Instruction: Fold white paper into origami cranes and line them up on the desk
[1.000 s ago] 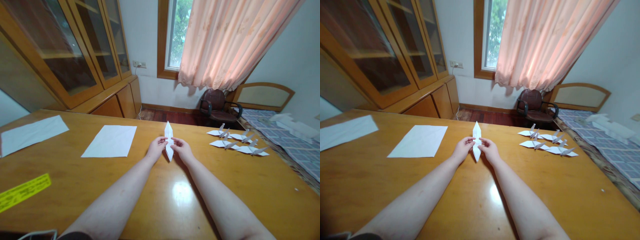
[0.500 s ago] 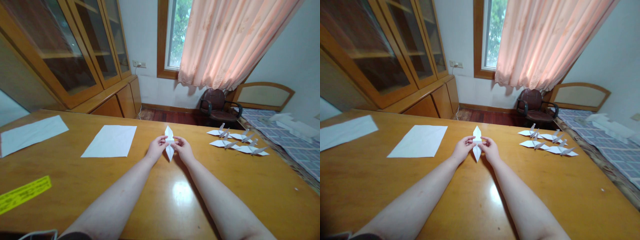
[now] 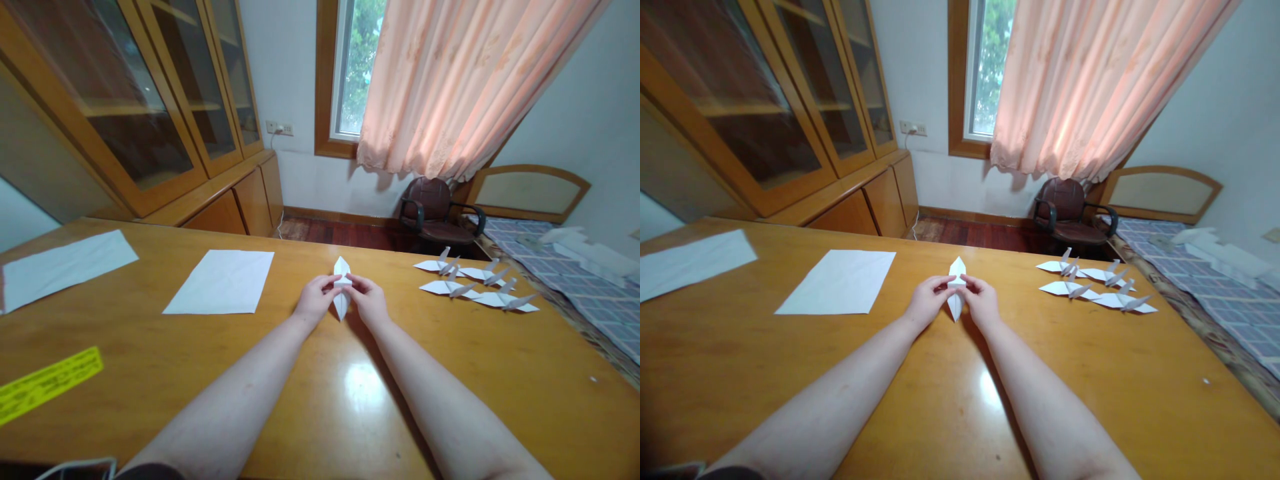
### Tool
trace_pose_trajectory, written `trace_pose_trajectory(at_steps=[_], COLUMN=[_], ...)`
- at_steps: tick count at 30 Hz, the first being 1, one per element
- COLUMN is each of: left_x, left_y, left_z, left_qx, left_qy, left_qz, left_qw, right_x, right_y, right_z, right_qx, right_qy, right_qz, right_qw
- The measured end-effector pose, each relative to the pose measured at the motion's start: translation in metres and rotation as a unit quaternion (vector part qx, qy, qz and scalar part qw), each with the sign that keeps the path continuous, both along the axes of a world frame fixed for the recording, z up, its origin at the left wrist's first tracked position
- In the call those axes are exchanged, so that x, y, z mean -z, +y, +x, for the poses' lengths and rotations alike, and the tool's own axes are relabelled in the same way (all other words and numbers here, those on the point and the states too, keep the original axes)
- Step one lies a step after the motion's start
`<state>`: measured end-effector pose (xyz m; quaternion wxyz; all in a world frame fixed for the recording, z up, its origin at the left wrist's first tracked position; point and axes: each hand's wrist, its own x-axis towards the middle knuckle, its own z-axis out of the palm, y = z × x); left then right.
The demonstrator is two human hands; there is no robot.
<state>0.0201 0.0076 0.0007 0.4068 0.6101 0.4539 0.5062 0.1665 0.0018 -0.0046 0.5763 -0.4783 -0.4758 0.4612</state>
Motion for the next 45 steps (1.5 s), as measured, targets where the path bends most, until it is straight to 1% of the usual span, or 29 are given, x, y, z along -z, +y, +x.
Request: trace_pose_trajectory(at_steps=[3,7,12,18,29,35,37,41,43,45], left_x=[0.001,0.000,-0.003,-0.004,-0.006,-0.007,-0.006,-0.005,-0.007,-0.008], left_y=[0.000,-0.001,-0.004,-0.004,-0.004,-0.005,-0.005,-0.004,-0.005,-0.005], left_z=[-0.001,-0.002,-0.003,-0.003,-0.003,-0.002,-0.002,-0.003,-0.004,-0.003], left_qx=[-0.004,-0.014,-0.042,-0.040,-0.020,-0.016,-0.018,-0.066,-0.063,-0.035], left_qy=[0.020,0.048,0.091,0.117,0.121,0.111,0.115,0.136,0.135,0.125], left_qz=[0.026,0.052,0.099,0.131,0.136,0.131,0.133,0.149,0.152,0.129], left_qw=[0.999,0.997,0.990,0.984,0.983,0.985,0.984,0.977,0.977,0.983], right_x=[-0.001,0.000,0.001,0.003,0.001,0.003,0.001,-0.005,-0.008,-0.009], right_y=[0.000,-0.001,-0.003,-0.004,-0.005,-0.005,-0.005,-0.005,-0.006,-0.007], right_z=[-0.001,0.000,0.001,0.001,0.002,0.002,0.003,0.004,0.004,0.003], right_qx=[0.016,0.030,0.036,0.038,0.039,0.037,0.045,0.083,0.067,0.044], right_qy=[0.004,-0.030,-0.076,-0.105,-0.111,-0.130,-0.149,-0.181,-0.174,-0.164], right_qz=[-0.008,-0.009,0.012,0.030,0.032,0.049,0.072,0.142,0.146,0.119], right_qw=[1.000,0.999,0.996,0.993,0.993,0.990,0.985,0.970,0.972,0.978])
